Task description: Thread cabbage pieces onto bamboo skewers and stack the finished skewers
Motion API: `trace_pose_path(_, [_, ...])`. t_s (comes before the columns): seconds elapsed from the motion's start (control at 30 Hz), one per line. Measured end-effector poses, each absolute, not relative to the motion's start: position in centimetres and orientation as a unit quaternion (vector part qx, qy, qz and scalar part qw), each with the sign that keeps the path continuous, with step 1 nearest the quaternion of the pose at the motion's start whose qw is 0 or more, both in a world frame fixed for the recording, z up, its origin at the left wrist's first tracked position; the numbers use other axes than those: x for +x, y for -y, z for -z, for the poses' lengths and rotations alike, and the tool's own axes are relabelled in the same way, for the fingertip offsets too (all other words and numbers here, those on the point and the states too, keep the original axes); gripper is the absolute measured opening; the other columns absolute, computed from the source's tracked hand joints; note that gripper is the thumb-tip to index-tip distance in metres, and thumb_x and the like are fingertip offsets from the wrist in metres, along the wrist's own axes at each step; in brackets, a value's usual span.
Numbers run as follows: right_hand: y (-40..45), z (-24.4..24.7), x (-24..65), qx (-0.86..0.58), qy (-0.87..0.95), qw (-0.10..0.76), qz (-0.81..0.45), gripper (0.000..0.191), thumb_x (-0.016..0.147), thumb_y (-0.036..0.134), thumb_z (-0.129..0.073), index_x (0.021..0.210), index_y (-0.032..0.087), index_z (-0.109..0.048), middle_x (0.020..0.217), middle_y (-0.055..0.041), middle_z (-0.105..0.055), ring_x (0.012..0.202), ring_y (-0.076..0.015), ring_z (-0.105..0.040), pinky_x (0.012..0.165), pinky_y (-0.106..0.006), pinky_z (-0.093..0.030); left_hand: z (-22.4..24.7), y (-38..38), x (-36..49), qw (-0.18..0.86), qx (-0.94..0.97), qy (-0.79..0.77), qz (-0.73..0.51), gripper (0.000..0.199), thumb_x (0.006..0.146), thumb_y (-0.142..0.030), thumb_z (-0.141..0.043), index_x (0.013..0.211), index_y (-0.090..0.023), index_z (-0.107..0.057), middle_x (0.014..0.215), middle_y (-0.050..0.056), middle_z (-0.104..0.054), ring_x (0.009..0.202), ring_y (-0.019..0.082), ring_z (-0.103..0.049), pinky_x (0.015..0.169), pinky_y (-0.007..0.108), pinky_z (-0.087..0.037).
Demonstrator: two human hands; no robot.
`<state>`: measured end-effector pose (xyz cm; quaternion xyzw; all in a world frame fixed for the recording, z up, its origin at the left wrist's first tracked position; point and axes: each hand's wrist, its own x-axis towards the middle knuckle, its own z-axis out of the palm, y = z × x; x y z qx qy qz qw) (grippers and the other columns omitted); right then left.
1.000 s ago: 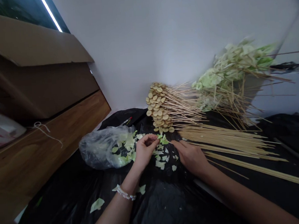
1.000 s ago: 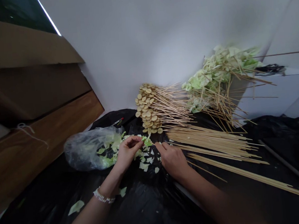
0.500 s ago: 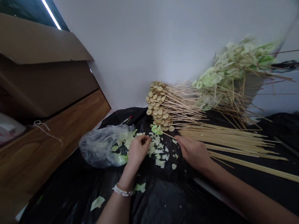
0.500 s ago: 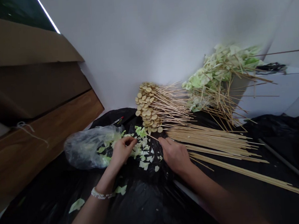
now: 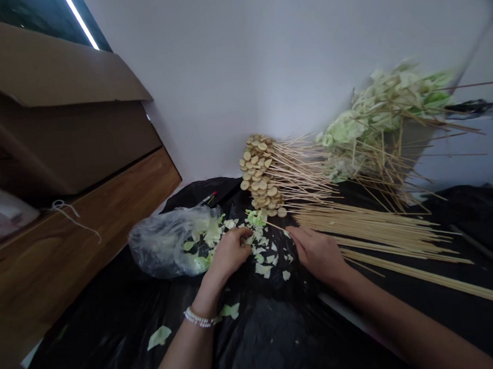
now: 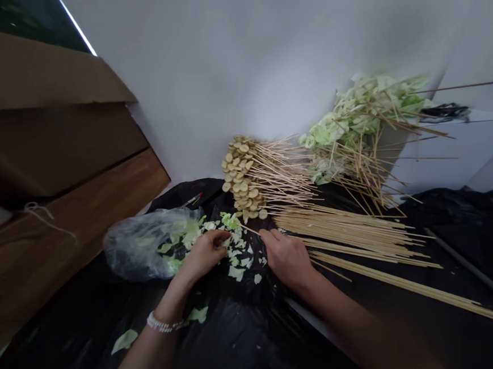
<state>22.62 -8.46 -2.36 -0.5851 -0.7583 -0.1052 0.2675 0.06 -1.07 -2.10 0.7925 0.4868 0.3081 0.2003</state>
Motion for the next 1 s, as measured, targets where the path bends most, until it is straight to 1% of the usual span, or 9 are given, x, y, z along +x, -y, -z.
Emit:
trace_pose_path(0.1, [8.4, 2.5, 22.6, -0.585, 0.758, 0.268, 0.106, 0.03, 0.094, 0.021, -0.039, 0.109, 0.02, -0.066, 0.09, -0.0047, -0.068, 0.076, -0.0127, -0.062, 0.067, -0.021, -0.043, 1.9, 1.2, 0.6, 0.213, 0.776, -0.488, -0.339, 0.038, 0.059, -0.005, -0.056, 0.087, -0.022, -0.074, 0.081, 0.004, -0.069, 0.073, 0.019, -0.061, 0.067, 0.028, -0.046])
trace_pose_path(0.17, [8.4, 2.5, 22.6, -0.584, 0.757, 0.273, 0.11, 0.031, 0.094, 0.021, -0.039, 0.108, 0.02, -0.066, 0.09, -0.0047, -0.068, 0.076, -0.0125, -0.062, 0.067, -0.021, -0.043, 1.9, 0.9, 0.8, 0.233, 0.741, -0.496, -0.388, 0.032, 0.06, -0.007, -0.058, 0.084, -0.021, -0.073, 0.08, 0.004, -0.069, 0.071, 0.018, -0.06, 0.067, 0.028, -0.046])
trace_pose_path(0.23, [8.4, 2.6, 22.6, -0.581, 0.756, 0.28, 0.112, 0.031, 0.094, 0.02, -0.038, 0.107, 0.02, -0.066, 0.089, -0.0044, -0.068, 0.076, -0.0125, -0.062, 0.067, -0.021, -0.043, 1.8, 0.6, 0.9, 0.272, 0.693, -0.499, -0.443, 0.026, 0.061, -0.011, -0.061, 0.084, -0.02, -0.072, 0.078, 0.003, -0.069, 0.07, 0.017, -0.06, 0.067, 0.028, -0.047])
trace_pose_path(0.3, [8.4, 2.6, 22.6, -0.577, 0.758, 0.285, 0.109, 0.031, 0.094, 0.021, -0.038, 0.107, 0.02, -0.067, 0.089, -0.0042, -0.069, 0.076, -0.0127, -0.062, 0.069, -0.021, -0.044, 1.6, 0.3, 0.9, 0.332, 0.643, -0.488, -0.488, 0.025, 0.064, -0.016, -0.065, 0.087, -0.019, -0.071, 0.08, 0.004, -0.069, 0.072, 0.017, -0.061, 0.069, 0.028, -0.048])
trace_pose_path(0.43, [8.4, 2.7, 22.6, -0.575, 0.758, 0.289, 0.107, 0.031, 0.094, 0.021, -0.039, 0.109, 0.019, -0.066, 0.091, -0.0047, -0.069, 0.079, -0.0131, -0.063, 0.071, -0.021, -0.045, 1.1, 0.3, 0.8, 0.451, 0.54, -0.452, -0.548, 0.038, 0.064, -0.026, -0.071, 0.101, -0.016, -0.066, 0.087, 0.005, -0.07, 0.077, 0.016, -0.063, 0.069, 0.026, -0.048])
trace_pose_path(0.5, [8.5, 2.7, 22.6, -0.575, 0.759, 0.286, 0.104, 0.031, 0.094, 0.02, -0.039, 0.11, 0.019, -0.065, 0.093, -0.0048, -0.069, 0.079, -0.013, -0.063, 0.071, -0.021, -0.045, 0.9, 0.4, 0.7, 0.483, 0.494, -0.448, -0.567, 0.041, 0.063, -0.028, -0.074, 0.101, -0.015, -0.065, 0.088, 0.006, -0.07, 0.076, 0.014, -0.064, 0.065, 0.023, -0.047])
trace_pose_path(0.7, [8.6, 2.4, 22.4, -0.578, 0.763, 0.274, 0.088, 0.031, 0.095, 0.021, -0.039, 0.111, 0.02, -0.065, 0.092, -0.0039, -0.069, 0.081, -0.0134, -0.064, 0.069, -0.021, -0.045, 0.8, 0.5, 0.8, 0.531, 0.429, -0.441, -0.583, 0.04, 0.058, -0.029, -0.079, 0.094, -0.016, -0.067, 0.089, 0.006, -0.07, 0.075, 0.014, -0.065, 0.059, 0.02, -0.046])
trace_pose_path(0.9, [8.5, 2.7, 22.3, -0.566, 0.773, 0.274, 0.081, 0.03, 0.094, 0.018, -0.04, 0.108, 0.019, -0.066, 0.094, -0.0053, -0.069, 0.085, -0.0135, -0.064, 0.076, -0.021, -0.046, 1.0, 0.5, 1.1, 0.539, 0.433, -0.423, -0.585, 0.037, 0.058, -0.029, -0.08, 0.092, -0.017, -0.069, 0.086, 0.002, -0.07, 0.069, 0.01, -0.061, 0.061, 0.019, -0.045])
trace_pose_path(1.0, [8.4, 2.9, 22.3, -0.568, 0.774, 0.269, 0.079, 0.03, 0.093, 0.018, -0.04, 0.108, 0.019, -0.066, 0.095, -0.005, -0.069, 0.086, -0.0141, -0.064, 0.075, -0.021, -0.046, 1.1, 0.5, 1.1, 0.549, 0.428, -0.417, -0.584, 0.038, 0.058, -0.028, -0.082, 0.092, -0.016, -0.069, 0.083, 0.001, -0.069, 0.067, 0.008, -0.06, 0.06, 0.017, -0.044])
